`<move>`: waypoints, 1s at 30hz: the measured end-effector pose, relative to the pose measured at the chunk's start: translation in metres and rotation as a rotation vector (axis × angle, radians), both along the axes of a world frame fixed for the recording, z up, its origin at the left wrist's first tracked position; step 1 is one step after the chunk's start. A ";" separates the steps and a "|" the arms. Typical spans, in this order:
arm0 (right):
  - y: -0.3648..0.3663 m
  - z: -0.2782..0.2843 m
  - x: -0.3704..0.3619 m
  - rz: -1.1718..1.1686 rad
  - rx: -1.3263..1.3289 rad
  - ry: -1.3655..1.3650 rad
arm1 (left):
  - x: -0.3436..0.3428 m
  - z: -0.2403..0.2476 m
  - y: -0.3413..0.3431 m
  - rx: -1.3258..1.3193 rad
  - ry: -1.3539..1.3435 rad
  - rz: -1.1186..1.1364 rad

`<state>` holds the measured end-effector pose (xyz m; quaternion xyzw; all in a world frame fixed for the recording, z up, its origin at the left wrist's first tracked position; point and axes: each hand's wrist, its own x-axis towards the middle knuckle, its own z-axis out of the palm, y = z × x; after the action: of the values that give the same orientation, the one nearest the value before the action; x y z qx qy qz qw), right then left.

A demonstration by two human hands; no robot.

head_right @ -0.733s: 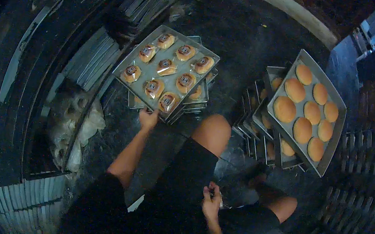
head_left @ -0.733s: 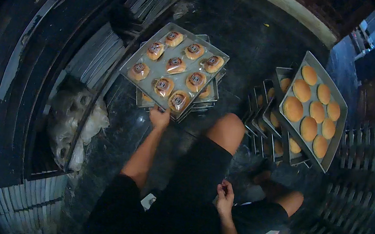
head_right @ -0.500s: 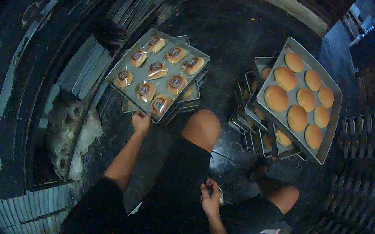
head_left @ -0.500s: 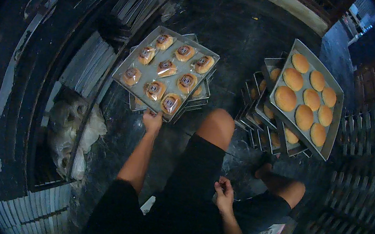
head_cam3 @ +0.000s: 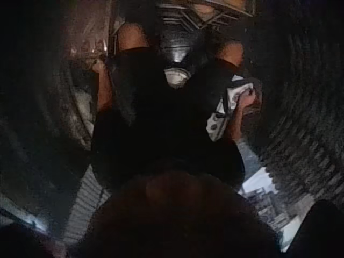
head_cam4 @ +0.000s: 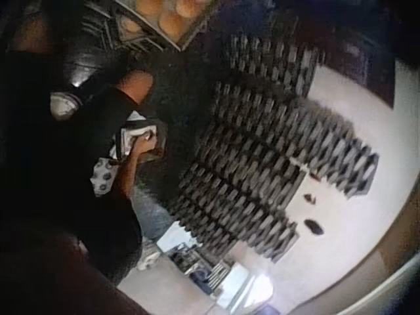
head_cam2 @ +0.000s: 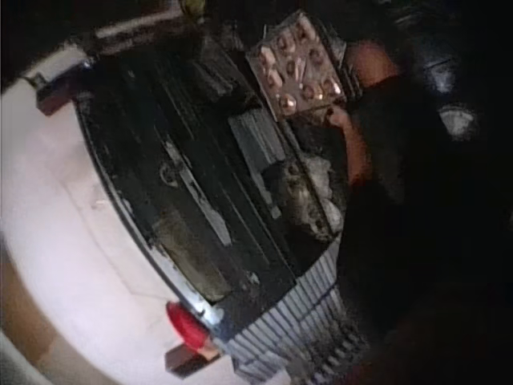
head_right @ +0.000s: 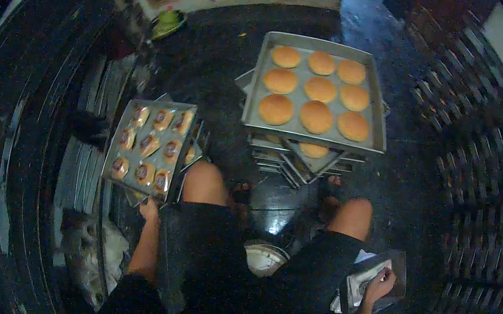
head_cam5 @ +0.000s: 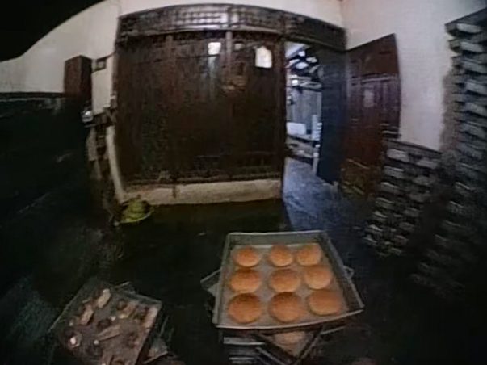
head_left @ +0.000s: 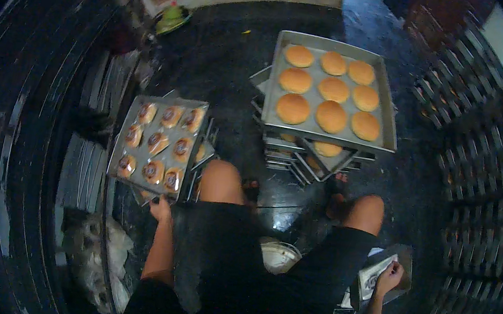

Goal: The person sits on the floor and repeatedly picks round buns from metal trays, places each into a clear plastic bag, seals the bag, and sets it aside. The process continues with multiple buns and trays in a bakery-like workspace.

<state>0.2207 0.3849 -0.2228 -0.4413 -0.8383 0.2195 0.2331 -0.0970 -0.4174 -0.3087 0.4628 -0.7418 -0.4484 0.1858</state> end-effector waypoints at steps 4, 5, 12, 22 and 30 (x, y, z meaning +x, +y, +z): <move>0.037 -0.064 0.045 0.158 0.395 -0.286 | 0.002 0.092 0.131 -0.165 0.129 -0.255; 0.036 -0.072 0.051 0.034 0.141 -0.098 | 0.004 0.126 0.173 -0.145 0.272 -0.366; 0.000 0.013 0.032 0.061 0.162 0.152 | 0.070 0.229 0.389 -0.014 0.496 -1.424; -0.126 0.200 -0.092 0.023 -0.217 0.923 | 0.152 0.263 0.566 0.953 0.476 -1.403; -0.178 0.202 -0.120 0.389 -0.759 0.481 | 0.072 0.267 0.448 0.597 0.428 -1.469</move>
<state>0.1002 0.2069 -0.0203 -0.2673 -0.6884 0.6448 0.1975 -0.0248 0.0305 -0.0421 -0.2062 -0.6538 -0.7127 -0.1486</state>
